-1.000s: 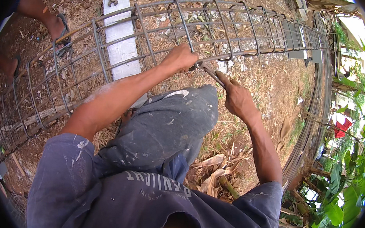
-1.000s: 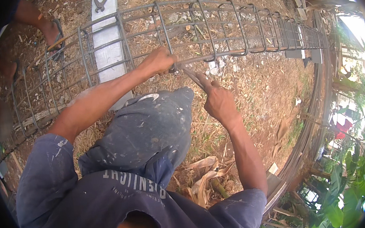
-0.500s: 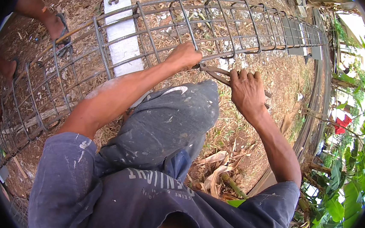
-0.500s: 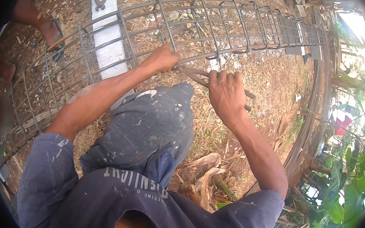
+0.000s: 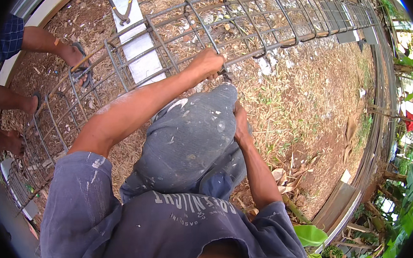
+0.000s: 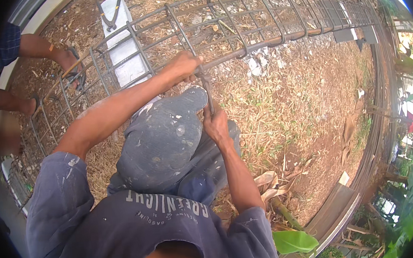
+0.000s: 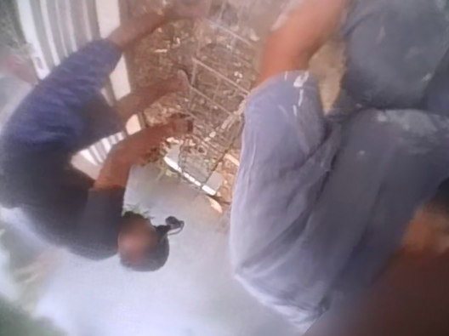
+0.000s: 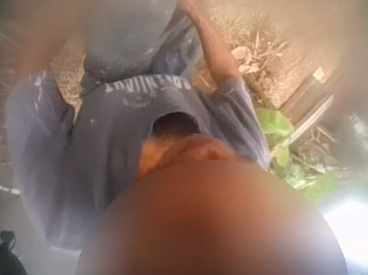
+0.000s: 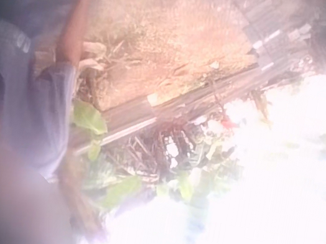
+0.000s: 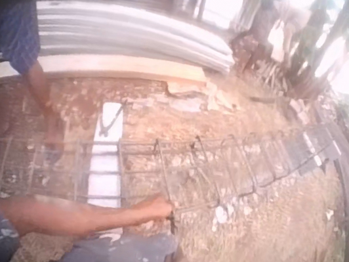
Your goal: The person assembles a rebar cage by tying intersecting steel bars together using wire and pliers. They position the bars, wrap wire around intersections, and twist the wire to secure the structure.
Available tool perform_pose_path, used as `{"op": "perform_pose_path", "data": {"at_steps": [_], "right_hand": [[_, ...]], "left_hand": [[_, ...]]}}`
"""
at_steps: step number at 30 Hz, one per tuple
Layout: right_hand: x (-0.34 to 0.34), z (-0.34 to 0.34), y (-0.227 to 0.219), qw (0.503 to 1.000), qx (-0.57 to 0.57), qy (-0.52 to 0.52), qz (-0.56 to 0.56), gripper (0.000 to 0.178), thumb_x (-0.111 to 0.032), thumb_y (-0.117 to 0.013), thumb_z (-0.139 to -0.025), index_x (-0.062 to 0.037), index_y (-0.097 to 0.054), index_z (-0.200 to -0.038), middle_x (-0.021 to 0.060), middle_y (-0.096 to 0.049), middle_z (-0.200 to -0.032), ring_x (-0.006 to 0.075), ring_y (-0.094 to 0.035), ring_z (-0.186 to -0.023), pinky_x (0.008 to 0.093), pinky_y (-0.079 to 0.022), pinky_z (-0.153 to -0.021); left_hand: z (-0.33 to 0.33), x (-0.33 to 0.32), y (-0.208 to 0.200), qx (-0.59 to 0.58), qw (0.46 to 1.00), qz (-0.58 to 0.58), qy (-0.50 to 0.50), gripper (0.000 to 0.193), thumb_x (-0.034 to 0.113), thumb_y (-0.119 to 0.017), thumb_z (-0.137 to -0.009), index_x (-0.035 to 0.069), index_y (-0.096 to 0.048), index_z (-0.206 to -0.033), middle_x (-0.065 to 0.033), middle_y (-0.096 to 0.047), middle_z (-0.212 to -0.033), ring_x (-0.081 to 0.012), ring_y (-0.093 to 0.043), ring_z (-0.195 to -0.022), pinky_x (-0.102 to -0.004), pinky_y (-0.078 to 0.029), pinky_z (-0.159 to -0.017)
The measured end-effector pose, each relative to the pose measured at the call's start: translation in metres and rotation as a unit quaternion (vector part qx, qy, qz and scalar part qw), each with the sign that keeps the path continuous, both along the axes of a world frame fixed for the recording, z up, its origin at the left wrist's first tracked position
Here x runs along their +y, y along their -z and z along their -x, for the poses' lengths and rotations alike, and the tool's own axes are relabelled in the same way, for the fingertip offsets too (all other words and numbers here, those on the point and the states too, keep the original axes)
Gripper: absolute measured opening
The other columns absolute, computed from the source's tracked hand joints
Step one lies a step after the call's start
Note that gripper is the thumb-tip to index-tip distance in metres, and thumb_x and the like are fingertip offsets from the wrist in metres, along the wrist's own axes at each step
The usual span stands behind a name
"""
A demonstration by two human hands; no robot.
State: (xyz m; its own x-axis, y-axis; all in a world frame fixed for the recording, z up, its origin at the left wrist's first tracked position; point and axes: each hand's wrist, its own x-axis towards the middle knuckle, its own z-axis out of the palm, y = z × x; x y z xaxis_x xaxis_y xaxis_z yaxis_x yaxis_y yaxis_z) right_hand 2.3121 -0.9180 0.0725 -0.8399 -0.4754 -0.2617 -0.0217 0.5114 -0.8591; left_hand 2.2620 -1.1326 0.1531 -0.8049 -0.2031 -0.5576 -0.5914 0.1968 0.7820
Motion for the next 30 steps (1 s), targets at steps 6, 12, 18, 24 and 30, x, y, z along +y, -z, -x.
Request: {"op": "perform_pose_path", "data": {"at_steps": [6,12,18,24,30], "right_hand": [[-0.011,-0.002,0.001,0.997,0.042,0.062,-0.005,0.021,-0.02,-0.052,-0.095,-0.0004,-0.06,-0.095,0.027,-0.06,-0.071,0.0457,-0.06,-0.069,0.0477,-0.044,-0.062],[-0.002,0.006,-0.041,0.994,0.061,0.002,-0.086,0.022,-0.021,-0.055,-0.092,-0.0016,-0.058,-0.102,0.0265,-0.064,-0.082,0.0453,-0.062,-0.078,0.05,-0.047,-0.068],[0.012,0.016,-0.035,0.99,0.052,-0.019,-0.133,0.032,-0.017,-0.06,-0.085,-0.003,-0.057,-0.113,0.0268,-0.065,-0.085,0.0437,-0.063,-0.08,0.0501,-0.048,-0.071],[0.008,0.004,0.024,0.997,0.051,-0.021,-0.056,0.036,-0.014,-0.061,-0.082,-0.0042,-0.058,-0.117,0.0242,-0.067,-0.089,0.0417,-0.064,-0.082,0.0477,-0.049,-0.073],[-0.004,-0.005,0.016,1.0,0.02,0.02,0.007,0.03,-0.014,-0.06,-0.082,-0.0045,-0.061,-0.11,0.0227,-0.067,-0.091,0.04,-0.065,-0.082,0.0448,-0.05,-0.07]], "left_hand": [[-0.002,0.003,-0.001,0.034,0.998,-0.039,-0.028,0.038,0.031,-0.052,-0.096,-0.005,-0.066,-0.091,-0.0094,-0.061,-0.062,-0.0147,-0.057,-0.049,-0.0325,-0.044,-0.048],[-0.036,0.007,0.01,0.235,0.924,0.282,0.109,0.043,0.023,-0.062,-0.071,0.005,-0.065,-0.11,-0.0264,-0.063,-0.1,-0.0431,-0.059,-0.097,-0.0482,-0.047,-0.089],[-0.023,0.01,-0.003,0.138,0.98,0.141,0.024,0.035,0.028,-0.066,-0.08,-0.002,-0.068,-0.095,-0.0174,-0.066,-0.083,-0.0281,-0.063,-0.078,-0.0403,-0.048,-0.076],[-0.032,0.019,0.012,0.198,0.964,0.149,-0.099,0.031,0.027,-0.066,-0.084,-0.003,-0.07,-0.08,-0.01,-0.063,-0.065,-0.0165,-0.056,-0.06,-0.036,-0.045,-0.061],[-0.031,0.022,0.001,0.185,0.954,0.214,-0.095,0.031,0.027,-0.066,-0.084,-0.003,-0.071,-0.083,-0.0194,-0.063,-0.065,-0.0293,-0.061,-0.06,-0.0398,-0.047,-0.065]]}}
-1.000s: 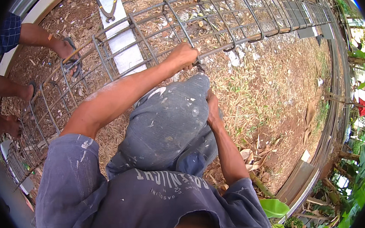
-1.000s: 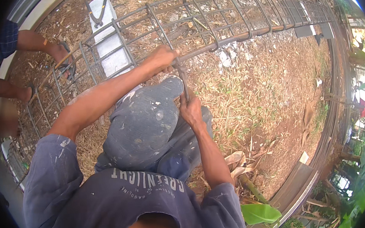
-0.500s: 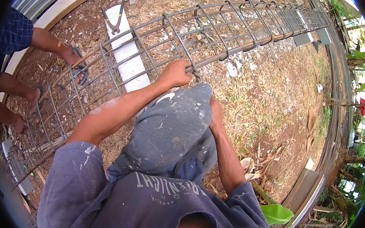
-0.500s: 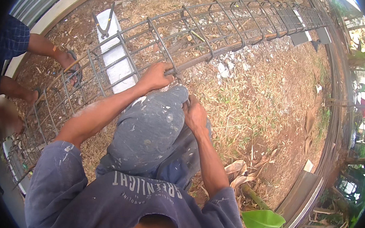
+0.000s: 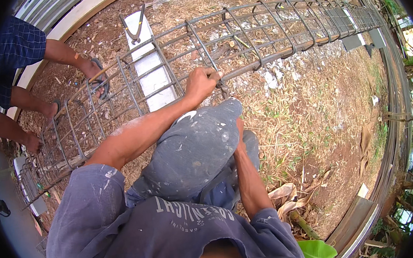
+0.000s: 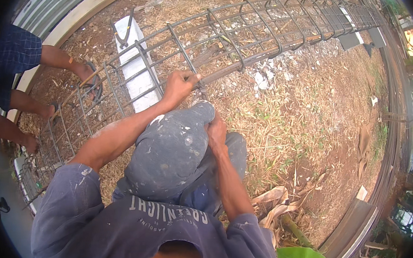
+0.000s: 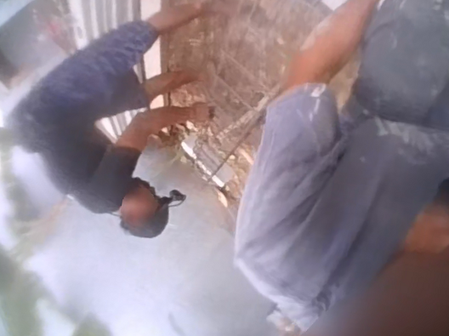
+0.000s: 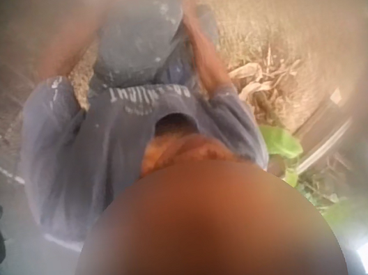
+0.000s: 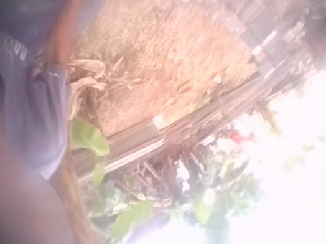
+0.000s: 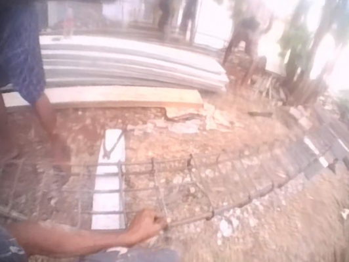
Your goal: The person assembles a rebar cage by tying intersecting steel bars together using wire and pliers. They position the bars, wrap wire around intersections, and twist the wire to secure the structure.
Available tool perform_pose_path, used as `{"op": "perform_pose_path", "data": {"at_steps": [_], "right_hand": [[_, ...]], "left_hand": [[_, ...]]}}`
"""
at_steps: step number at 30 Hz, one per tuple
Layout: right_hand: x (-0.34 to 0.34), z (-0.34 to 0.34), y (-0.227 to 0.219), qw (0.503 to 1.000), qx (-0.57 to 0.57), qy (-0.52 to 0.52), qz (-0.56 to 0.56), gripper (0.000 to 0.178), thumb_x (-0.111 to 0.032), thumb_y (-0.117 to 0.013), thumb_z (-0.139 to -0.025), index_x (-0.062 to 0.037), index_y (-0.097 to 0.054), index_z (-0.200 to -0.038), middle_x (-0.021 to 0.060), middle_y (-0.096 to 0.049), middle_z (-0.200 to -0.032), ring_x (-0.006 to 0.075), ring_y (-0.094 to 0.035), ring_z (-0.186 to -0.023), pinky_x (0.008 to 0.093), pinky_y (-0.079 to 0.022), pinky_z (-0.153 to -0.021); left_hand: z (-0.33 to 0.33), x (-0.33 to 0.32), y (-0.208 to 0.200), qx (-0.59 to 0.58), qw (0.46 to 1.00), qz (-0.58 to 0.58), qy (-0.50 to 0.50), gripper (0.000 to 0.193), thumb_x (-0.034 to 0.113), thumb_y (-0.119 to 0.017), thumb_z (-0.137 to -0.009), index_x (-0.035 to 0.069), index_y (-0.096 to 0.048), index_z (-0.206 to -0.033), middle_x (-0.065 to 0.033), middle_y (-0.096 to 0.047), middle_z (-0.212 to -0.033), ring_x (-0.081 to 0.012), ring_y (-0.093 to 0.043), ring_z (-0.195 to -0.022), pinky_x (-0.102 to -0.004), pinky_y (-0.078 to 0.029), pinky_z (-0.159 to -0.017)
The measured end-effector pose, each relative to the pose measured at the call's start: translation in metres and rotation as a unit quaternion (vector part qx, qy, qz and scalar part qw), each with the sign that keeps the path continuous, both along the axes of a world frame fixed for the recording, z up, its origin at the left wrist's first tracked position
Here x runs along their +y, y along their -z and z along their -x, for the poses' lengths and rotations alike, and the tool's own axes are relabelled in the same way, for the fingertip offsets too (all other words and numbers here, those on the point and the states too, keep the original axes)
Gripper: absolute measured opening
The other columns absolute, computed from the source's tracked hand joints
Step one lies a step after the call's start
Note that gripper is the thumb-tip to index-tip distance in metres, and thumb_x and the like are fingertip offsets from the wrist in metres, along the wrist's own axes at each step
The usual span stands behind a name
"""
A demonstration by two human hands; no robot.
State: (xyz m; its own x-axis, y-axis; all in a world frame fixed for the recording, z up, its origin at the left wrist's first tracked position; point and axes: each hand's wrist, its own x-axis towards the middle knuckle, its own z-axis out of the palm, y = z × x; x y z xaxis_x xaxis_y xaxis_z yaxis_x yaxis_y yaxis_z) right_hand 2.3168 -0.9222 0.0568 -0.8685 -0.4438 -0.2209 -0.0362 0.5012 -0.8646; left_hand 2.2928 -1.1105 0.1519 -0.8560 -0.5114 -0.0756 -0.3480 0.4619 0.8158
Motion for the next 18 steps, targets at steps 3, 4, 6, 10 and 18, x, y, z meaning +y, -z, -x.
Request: {"op": "perform_pose_path", "data": {"at_steps": [3,4,6,10,18], "right_hand": [[0.011,0.012,-0.062,0.982,-0.173,-0.062,-0.031,0.024,-0.016,-0.057,-0.086,-0.0019,-0.061,-0.104,0.0178,-0.067,-0.089,0.0317,-0.065,-0.073,0.0404,-0.051,-0.063],[0.006,0.023,-0.112,0.954,-0.285,-0.07,-0.056,0.022,-0.018,-0.055,-0.088,-0.0015,-0.061,-0.102,0.0154,-0.067,-0.087,0.0279,-0.064,-0.07,0.0385,-0.051,-0.061],[0.034,0.031,-0.086,0.831,-0.524,0.032,0.184,0.021,-0.021,-0.048,-0.094,-0.0027,-0.058,-0.094,0.006,-0.062,-0.08,0.0158,-0.059,-0.061,0.0313,-0.05,-0.057],[0.033,0.036,-0.125,0.806,-0.571,0.074,0.138,0.024,-0.023,-0.044,-0.097,-0.0036,-0.057,-0.097,0.0081,-0.064,-0.085,0.0175,-0.061,-0.068,0.0317,-0.051,-0.062],[0.049,0.047,-0.213,0.928,0.091,-0.202,-0.3,0.057,-0.044,-0.049,-0.095,0.0059,-0.056,-0.121,0.025,-0.065,-0.104,0.0325,-0.063,-0.102,0.0436,-0.051,-0.078]], "left_hand": [[-0.016,-0.009,-0.001,0.06,0.983,0.158,0.065,0.026,0.021,-0.061,-0.085,0.004,-0.065,-0.105,-0.0198,-0.058,-0.097,-0.0318,-0.057,-0.088,-0.0423,-0.045,-0.079],[-0.023,-0.013,-0.004,0.083,0.965,0.23,0.1,0.032,0.018,-0.059,-0.085,0.008,-0.061,-0.116,-0.0198,-0.055,-0.113,-0.0321,-0.055,-0.101,-0.0433,-0.045,-0.087],[-0.014,-0.002,-0.013,0.049,0.872,0.427,0.233,0.05,0.013,-0.055,-0.085,0.018,-0.05,-0.134,-0.0152,-0.036,-0.143,-0.0338,-0.039,-0.129,-0.0485,-0.037,-0.103],[0.002,0.025,0.015,0.323,0.762,0.355,0.435,0.039,0.014,-0.061,-0.079,0.017,-0.057,-0.118,-0.0098,-0.054,-0.11,-0.0236,-0.055,-0.107,-0.0418,-0.047,-0.088],[0.038,0.067,0.018,0.155,0.811,0.287,0.485,0.009,0.021,-0.058,-0.078,0.016,-0.053,-0.074,-0.0013,-0.049,-0.066,-0.0166,-0.052,-0.055,-0.0299,-0.044,-0.046]]}}
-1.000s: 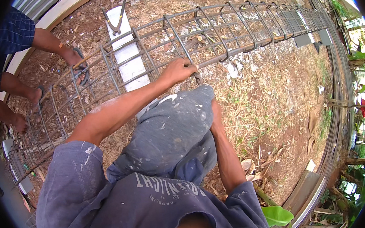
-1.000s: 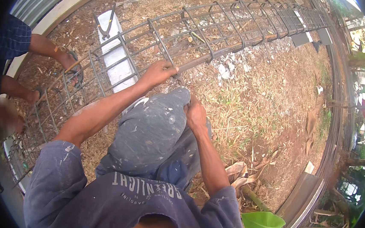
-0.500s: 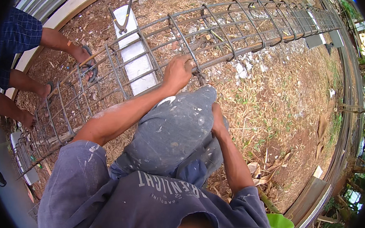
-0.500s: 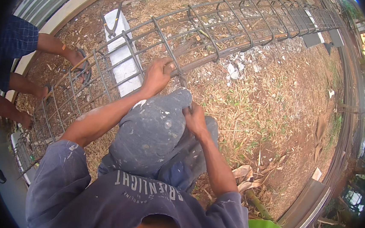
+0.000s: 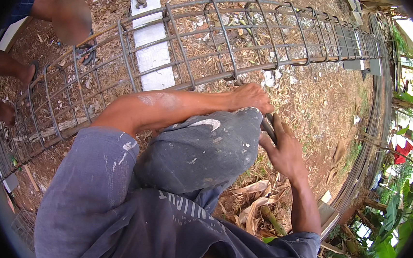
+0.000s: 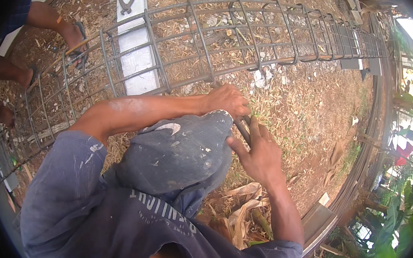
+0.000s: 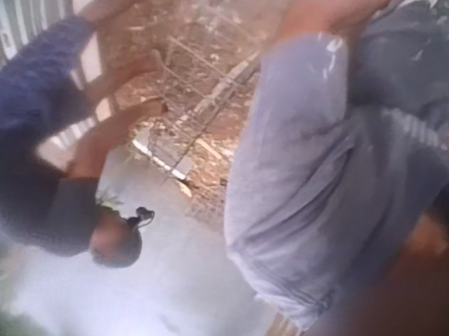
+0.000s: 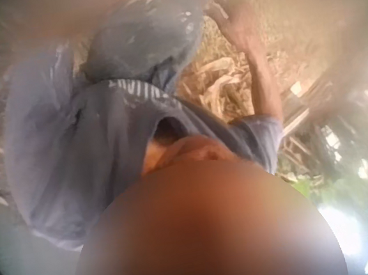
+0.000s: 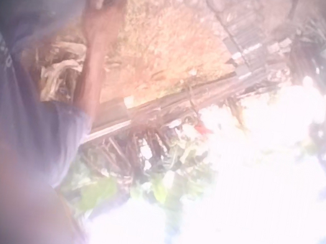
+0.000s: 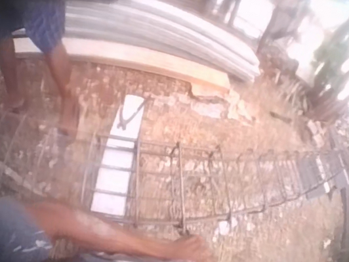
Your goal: The person assembles a rebar cage by tying intersecting steel bars together using wire and pliers. They position the bars, wrap wire around intersections, and twist the wire to secure the structure.
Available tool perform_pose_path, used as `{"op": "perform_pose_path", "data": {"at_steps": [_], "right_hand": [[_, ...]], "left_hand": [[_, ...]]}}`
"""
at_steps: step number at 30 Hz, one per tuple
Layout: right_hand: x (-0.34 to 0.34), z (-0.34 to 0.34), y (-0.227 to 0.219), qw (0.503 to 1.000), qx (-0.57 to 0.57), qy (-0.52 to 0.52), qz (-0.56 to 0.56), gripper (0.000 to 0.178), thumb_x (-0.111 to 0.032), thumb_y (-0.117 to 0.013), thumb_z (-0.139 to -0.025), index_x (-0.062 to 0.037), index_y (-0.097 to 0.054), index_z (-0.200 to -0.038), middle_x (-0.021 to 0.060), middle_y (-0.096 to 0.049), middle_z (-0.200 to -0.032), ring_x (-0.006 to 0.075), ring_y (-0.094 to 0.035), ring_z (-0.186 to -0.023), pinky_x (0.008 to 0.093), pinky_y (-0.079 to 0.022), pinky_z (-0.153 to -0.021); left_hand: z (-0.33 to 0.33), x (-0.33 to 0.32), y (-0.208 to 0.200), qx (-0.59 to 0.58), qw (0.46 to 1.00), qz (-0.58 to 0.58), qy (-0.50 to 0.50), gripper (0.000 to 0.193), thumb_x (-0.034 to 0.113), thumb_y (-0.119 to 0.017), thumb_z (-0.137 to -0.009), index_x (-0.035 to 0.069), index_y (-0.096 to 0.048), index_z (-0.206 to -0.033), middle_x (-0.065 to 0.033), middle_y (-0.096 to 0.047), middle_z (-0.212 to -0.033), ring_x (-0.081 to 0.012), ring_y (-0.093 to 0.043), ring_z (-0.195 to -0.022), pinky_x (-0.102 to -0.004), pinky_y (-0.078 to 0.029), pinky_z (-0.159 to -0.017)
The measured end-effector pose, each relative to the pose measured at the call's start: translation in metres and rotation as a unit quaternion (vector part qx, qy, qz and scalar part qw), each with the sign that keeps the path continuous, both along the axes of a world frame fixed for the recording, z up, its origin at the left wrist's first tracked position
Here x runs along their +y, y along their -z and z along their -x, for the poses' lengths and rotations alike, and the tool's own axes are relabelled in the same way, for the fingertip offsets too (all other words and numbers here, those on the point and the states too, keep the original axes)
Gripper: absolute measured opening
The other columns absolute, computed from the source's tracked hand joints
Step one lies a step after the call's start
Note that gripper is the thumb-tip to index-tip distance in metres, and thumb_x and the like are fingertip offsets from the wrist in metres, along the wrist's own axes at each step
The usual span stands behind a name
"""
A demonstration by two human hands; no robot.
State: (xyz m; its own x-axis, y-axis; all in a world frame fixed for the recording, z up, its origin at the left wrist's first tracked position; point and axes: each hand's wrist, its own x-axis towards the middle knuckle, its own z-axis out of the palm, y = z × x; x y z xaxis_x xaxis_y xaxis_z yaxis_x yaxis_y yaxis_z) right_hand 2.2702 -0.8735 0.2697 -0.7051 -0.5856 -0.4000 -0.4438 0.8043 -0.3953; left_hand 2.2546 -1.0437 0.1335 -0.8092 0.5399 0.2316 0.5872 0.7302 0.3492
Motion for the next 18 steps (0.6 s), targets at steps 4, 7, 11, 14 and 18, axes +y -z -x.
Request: {"op": "perform_pose_path", "data": {"at_steps": [4,7,11,14,18], "right_hand": [[-0.022,0.022,-0.019,0.97,-0.06,-0.076,-0.225,0.05,-0.034,-0.06,-0.09,0.0083,-0.055,-0.116,0.0256,-0.066,-0.087,0.0335,-0.067,-0.085,0.043,-0.052,-0.074],[-0.027,0.068,-0.043,0.875,-0.454,0.143,-0.089,0.04,-0.028,-0.056,-0.094,0.0064,-0.057,-0.114,0.0168,-0.068,-0.081,0.0246,-0.066,-0.065,0.0341,-0.052,-0.058],[-0.06,0.083,-0.056,0.887,-0.421,0.074,-0.176,0.044,-0.029,-0.056,-0.095,0.0051,-0.054,-0.124,0.0163,-0.07,-0.086,0.0203,-0.067,-0.069,0.0282,-0.052,-0.054],[-0.063,0.08,-0.059,0.85,-0.491,0.155,-0.114,0.052,-0.028,-0.055,-0.095,0.0054,-0.044,-0.134,0.0222,-0.063,-0.112,0.0283,-0.067,-0.089,0.0334,-0.059,-0.062],[-0.048,0.076,-0.05,0.834,-0.511,0.193,-0.076,0.054,-0.028,-0.055,-0.096,0.0039,-0.04,-0.137,0.0219,-0.058,-0.119,0.031,-0.064,-0.098,0.0326,-0.06,-0.067]], "left_hand": [[0.0,-0.002,0.002,0.076,0.996,-0.043,-0.034,0.016,0.017,-0.06,-0.077,0.018,-0.056,-0.092,-0.0016,-0.053,-0.071,-0.0169,-0.054,-0.058,-0.0295,-0.044,-0.048],[-0.008,0.006,-0.002,0.235,0.952,-0.174,-0.091,0.03,0.018,-0.06,-0.079,0.02,-0.057,-0.109,0.0001,-0.054,-0.075,-0.0162,-0.055,-0.062,-0.0289,-0.044,-0.052],[-0.015,0.004,0.006,0.306,0.925,-0.169,-0.149,0.046,0.026,-0.054,-0.087,0.024,-0.049,-0.133,-0.0004,-0.055,-0.096,-0.0178,-0.057,-0.086,-0.0345,-0.049,-0.074],[-0.018,0.008,0.012,0.298,0.915,-0.213,-0.169,0.051,0.03,-0.049,-0.092,0.027,-0.038,-0.142,-0.0077,-0.049,-0.122,-0.0212,-0.048,-0.114,-0.0439,-0.041,-0.094],[-0.019,0.008,0.017,0.351,0.9,-0.178,-0.189,0.047,0.029,-0.054,-0.088,0.026,-0.046,-0.134,-0.0061,-0.054,-0.109,-0.0199,-0.055,-0.101,-0.0392,-0.046,-0.086]]}}
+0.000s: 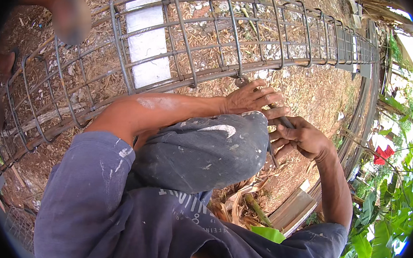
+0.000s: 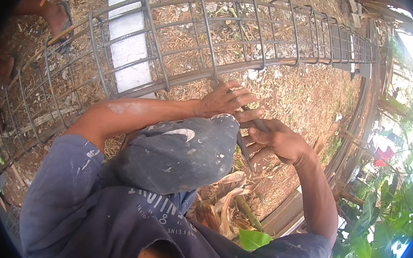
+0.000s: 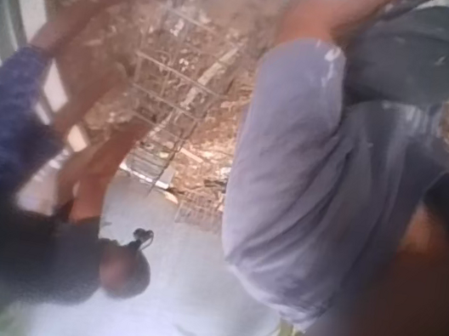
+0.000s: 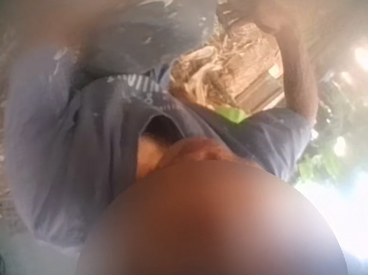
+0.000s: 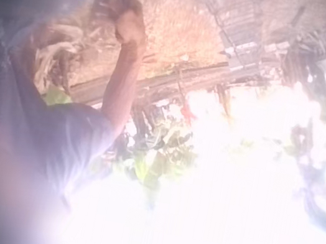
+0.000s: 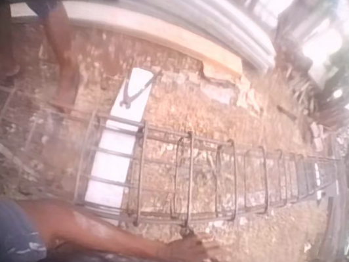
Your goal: The person assembles a rebar cage by tying intersecting steel bars together using wire and pliers. They position the bars, wrap wire around intersections, and twist the wire to secure the structure.
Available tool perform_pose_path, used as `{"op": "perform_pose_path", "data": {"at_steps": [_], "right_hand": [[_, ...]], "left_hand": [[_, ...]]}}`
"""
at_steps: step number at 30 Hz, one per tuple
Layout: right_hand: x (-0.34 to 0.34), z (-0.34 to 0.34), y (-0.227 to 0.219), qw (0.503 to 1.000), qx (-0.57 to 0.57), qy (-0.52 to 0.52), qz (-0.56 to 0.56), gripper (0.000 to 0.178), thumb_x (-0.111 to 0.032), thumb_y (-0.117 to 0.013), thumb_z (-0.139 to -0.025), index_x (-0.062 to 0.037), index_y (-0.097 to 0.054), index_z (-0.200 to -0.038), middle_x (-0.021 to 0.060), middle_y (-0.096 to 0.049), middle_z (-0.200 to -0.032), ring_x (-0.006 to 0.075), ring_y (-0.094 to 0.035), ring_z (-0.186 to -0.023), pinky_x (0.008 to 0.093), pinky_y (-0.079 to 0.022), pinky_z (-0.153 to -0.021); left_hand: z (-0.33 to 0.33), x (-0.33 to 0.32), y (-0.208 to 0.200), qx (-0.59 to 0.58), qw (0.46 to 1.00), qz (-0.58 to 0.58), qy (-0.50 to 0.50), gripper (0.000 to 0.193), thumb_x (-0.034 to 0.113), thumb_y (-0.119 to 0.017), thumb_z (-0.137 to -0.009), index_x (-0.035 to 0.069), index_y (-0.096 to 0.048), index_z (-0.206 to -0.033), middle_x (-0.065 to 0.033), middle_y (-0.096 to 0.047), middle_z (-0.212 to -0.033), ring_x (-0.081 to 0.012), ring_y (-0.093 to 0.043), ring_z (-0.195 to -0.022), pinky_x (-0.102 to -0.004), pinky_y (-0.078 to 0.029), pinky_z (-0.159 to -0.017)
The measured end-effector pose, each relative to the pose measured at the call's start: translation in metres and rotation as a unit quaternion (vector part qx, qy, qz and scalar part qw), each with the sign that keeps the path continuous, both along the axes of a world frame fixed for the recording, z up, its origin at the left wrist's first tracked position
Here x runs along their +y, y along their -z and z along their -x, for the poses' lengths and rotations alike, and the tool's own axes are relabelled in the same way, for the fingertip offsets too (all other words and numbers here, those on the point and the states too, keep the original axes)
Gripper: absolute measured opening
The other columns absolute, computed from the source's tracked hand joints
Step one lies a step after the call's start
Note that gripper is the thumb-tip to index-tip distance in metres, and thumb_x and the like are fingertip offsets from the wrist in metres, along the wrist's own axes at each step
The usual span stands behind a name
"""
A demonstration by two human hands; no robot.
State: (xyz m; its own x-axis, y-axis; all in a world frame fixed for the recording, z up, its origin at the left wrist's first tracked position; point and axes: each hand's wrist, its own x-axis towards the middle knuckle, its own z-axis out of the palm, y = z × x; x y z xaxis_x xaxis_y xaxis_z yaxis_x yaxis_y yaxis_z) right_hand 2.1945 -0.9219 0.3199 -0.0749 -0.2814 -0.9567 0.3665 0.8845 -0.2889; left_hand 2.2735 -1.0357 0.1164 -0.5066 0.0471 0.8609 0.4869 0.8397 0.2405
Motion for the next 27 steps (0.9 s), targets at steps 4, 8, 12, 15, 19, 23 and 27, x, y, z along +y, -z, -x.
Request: {"op": "perform_pose_path", "data": {"at_steps": [4,8,12,15,19,23,27], "right_hand": [[-0.013,0.002,-0.008,0.985,0.072,-0.151,-0.033,0.064,-0.04,-0.06,-0.092,0.0017,-0.042,-0.137,0.0198,-0.064,-0.109,0.031,-0.065,-0.096,0.0371,-0.058,-0.07],[-0.027,-0.027,-0.027,0.692,0.503,-0.516,-0.051,0.086,-0.056,-0.071,-0.077,0.0053,-0.046,-0.131,0.0199,-0.063,-0.104,0.0322,-0.063,-0.093,0.0458,-0.049,-0.08],[-0.037,-0.03,-0.015,0.399,0.631,-0.658,-0.097,0.067,-0.035,-0.07,-0.081,-0.0012,-0.042,-0.131,0.016,-0.057,-0.105,0.0282,-0.056,-0.098,0.0409,-0.043,-0.09],[-0.067,0.035,-0.021,0.399,0.566,-0.717,-0.084,0.024,-0.012,-0.053,-0.092,-0.0055,-0.051,-0.115,0.0119,-0.059,-0.099,0.0249,-0.059,-0.097,0.039,-0.045,-0.088],[-0.072,0.044,-0.018,0.403,0.577,-0.71,-0.04,0.025,-0.011,-0.055,-0.09,-0.0046,-0.054,-0.114,0.0131,-0.06,-0.099,0.0261,-0.059,-0.099,0.0401,-0.045,-0.089],[-0.074,0.037,-0.023,0.397,0.566,-0.721,-0.054,0.029,-0.014,-0.056,-0.09,-0.0052,-0.054,-0.118,0.0129,-0.062,-0.101,0.0261,-0.06,-0.1,0.0393,-0.045,-0.092],[-0.085,0.039,-0.026,0.401,0.549,-0.729,-0.072,0.032,-0.025,-0.055,-0.093,-0.0067,-0.056,-0.12,0.0121,-0.063,-0.108,0.0247,-0.059,-0.104,0.0384,-0.044,-0.097]], "left_hand": [[0.005,-0.006,-0.015,0.002,1.0,-0.025,0.011,0.032,0.023,-0.061,-0.077,0.021,-0.056,-0.108,0.0006,-0.052,-0.073,-0.0149,-0.055,-0.06,-0.0272,-0.045,-0.051],[0.015,-0.004,-0.019,-0.036,0.996,-0.075,-0.018,0.028,0.023,-0.064,-0.076,0.016,-0.06,-0.102,-0.0028,-0.054,-0.075,-0.0175,-0.055,-0.06,-0.0312,-0.046,-0.05],[0.021,-0.005,-0.044,-0.16,0.964,-0.212,-0.02,0.043,0.026,-0.074,-0.071,0.006,-0.058,-0.105,-0.0084,-0.06,-0.082,-0.0264,-0.062,-0.067,-0.0365,-0.051,-0.057],[0.045,-0.006,-0.062,-0.311,0.893,-0.324,-0.029,0.039,0.01,-0.072,-0.07,0.005,-0.055,-0.104,-0.0125,-0.063,-0.082,-0.0307,-0.065,-0.074,-0.0426,-0.053,-0.063],[0.04,-0.013,-0.07,-0.331,0.885,-0.324,-0.042,0.036,0.006,-0.07,-0.071,0.006,-0.054,-0.104,-0.0126,-0.062,-0.08,-0.03,-0.066,-0.075,-0.0445,-0.052,-0.064],[0.034,-0.013,-0.071,-0.291,0.893,-0.339,-0.048,0.033,0.005,-0.069,-0.073,0.006,-0.054,-0.102,-0.0118,-0.063,-0.081,-0.0314,-0.066,-0.075,-0.045,-0.052,-0.063],[0.04,-0.009,-0.068,-0.28,0.893,-0.349,-0.054,0.034,0.007,-0.07,-0.074,0.009,-0.054,-0.104,-0.0107,-0.064,-0.087,-0.0311,-0.066,-0.077,-0.0442,-0.052,-0.064]]}}
